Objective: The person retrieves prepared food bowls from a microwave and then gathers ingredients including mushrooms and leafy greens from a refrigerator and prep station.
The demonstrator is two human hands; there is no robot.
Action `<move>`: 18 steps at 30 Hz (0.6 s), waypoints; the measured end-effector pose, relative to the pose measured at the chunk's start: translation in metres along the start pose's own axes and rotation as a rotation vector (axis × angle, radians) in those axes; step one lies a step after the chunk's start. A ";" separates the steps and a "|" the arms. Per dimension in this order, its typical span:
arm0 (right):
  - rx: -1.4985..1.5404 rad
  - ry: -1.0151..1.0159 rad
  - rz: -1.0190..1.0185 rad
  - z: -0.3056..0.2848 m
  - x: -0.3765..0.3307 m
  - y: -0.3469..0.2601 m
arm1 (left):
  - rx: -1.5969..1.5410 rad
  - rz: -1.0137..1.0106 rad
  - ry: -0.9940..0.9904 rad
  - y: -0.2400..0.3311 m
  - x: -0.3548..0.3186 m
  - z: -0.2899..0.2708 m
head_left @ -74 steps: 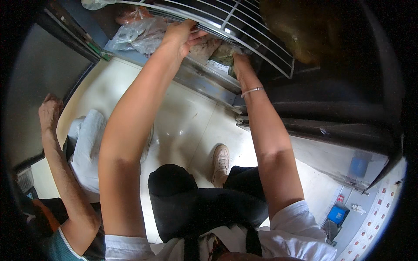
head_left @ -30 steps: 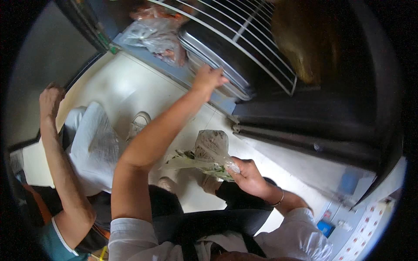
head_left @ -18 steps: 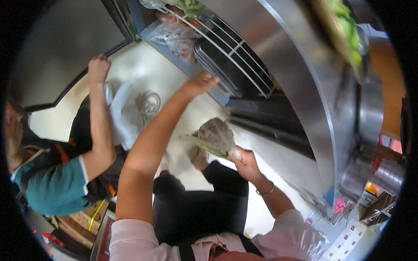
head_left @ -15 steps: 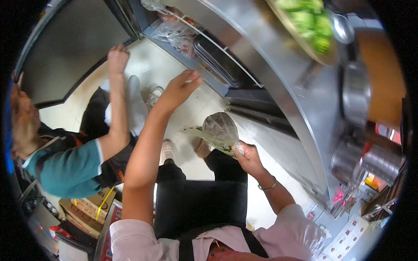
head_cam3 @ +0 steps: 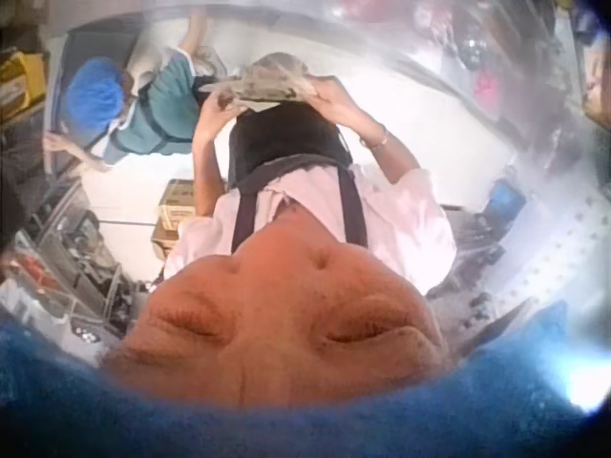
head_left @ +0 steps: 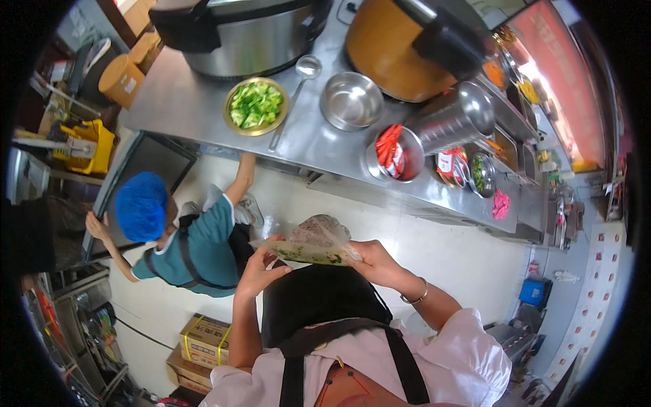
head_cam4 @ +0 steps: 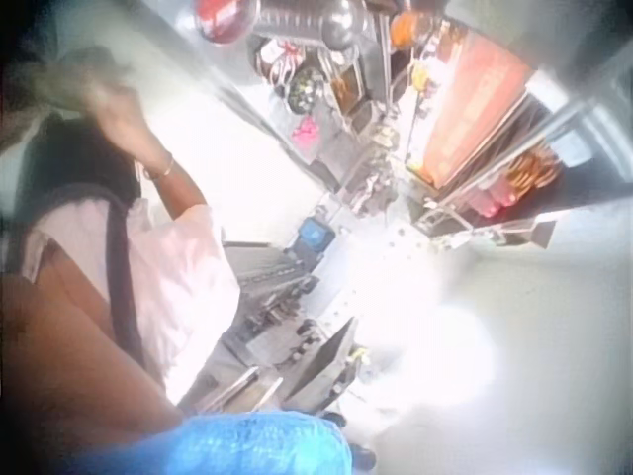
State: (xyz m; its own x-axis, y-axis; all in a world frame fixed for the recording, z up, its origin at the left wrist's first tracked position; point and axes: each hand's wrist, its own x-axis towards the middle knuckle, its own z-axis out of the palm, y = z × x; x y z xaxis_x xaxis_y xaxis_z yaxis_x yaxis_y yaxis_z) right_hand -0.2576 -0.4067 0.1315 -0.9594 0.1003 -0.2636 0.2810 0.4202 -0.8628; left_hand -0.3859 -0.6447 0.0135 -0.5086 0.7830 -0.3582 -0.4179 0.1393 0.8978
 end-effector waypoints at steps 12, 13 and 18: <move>0.167 0.137 -0.080 -0.048 -0.059 0.014 | 0.003 -0.026 -0.085 0.102 0.132 0.040; 0.177 0.111 -0.061 -0.043 -0.052 0.018 | -0.102 -0.043 0.039 0.090 0.154 0.031; 0.258 0.104 0.027 -0.066 -0.046 0.026 | -0.401 -0.323 0.141 0.073 0.283 0.027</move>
State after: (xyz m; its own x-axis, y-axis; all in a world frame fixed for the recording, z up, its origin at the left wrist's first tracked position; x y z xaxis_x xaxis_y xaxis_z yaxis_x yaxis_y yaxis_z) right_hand -0.2076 -0.3411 0.1496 -0.9451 0.2056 -0.2540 0.2906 0.1735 -0.9410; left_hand -0.5399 -0.3962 -0.0157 -0.3909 0.6455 -0.6562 -0.8111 0.0954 0.5770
